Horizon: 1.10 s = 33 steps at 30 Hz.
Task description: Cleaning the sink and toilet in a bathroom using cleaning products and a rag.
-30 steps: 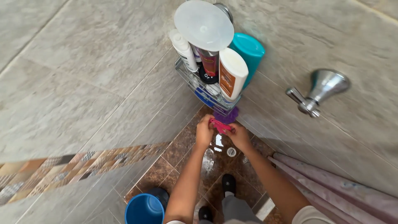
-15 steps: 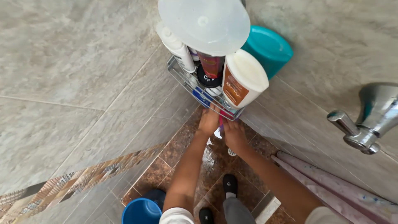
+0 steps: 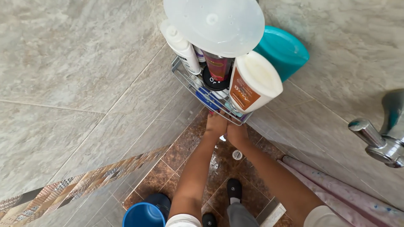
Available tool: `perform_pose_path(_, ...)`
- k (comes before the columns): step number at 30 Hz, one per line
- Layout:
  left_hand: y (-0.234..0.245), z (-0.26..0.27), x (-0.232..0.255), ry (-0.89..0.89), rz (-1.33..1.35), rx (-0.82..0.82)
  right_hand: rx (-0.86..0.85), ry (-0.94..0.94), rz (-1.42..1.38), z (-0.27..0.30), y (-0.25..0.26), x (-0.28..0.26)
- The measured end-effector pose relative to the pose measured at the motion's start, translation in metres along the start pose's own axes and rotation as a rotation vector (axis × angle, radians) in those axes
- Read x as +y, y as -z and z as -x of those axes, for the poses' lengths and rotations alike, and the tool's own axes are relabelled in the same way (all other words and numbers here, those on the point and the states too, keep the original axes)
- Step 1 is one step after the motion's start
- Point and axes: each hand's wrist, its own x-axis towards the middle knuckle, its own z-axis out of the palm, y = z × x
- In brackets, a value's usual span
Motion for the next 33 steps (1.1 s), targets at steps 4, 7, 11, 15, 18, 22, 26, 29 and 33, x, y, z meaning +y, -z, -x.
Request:
perform_pose_path(4,0.018,0.003,0.003,0.055,0.093,-0.172,-0.116,-0.338,-0.358,-0.001,-0.021,0.016)
perform_pose_path(7,0.017,0.004,0.004,0.023,0.038,-0.149,0.048,-0.009,-0.027,0.002,-0.036,0.024)
perform_pose_path(11,0.010,0.001,0.001,0.143,0.144,-0.189,0.007,-0.093,-0.080,-0.003,-0.024,0.010)
perform_pose_path(15,0.002,-0.006,-0.005,0.153,0.215,-0.269,0.057,-0.327,-0.600,-0.007,-0.022,0.007)
perform_pose_path(18,-0.021,-0.012,-0.011,0.156,0.205,-0.198,0.044,0.044,-0.059,-0.007,-0.014,0.001)
perform_pose_path(22,-0.045,-0.019,-0.016,0.287,0.281,-0.169,0.155,0.120,-0.012,-0.008,-0.020,-0.001)
perform_pose_path(26,-0.019,-0.010,-0.012,0.174,0.236,-0.176,0.142,-0.160,-0.662,-0.008,-0.037,0.004)
perform_pose_path(29,-0.019,-0.014,-0.011,0.209,0.252,-0.177,0.032,-0.232,-0.661,-0.010,-0.021,-0.002)
perform_pose_path(33,-0.035,-0.026,-0.017,0.281,0.243,-0.247,-0.093,-0.142,-0.140,-0.017,-0.017,-0.005)
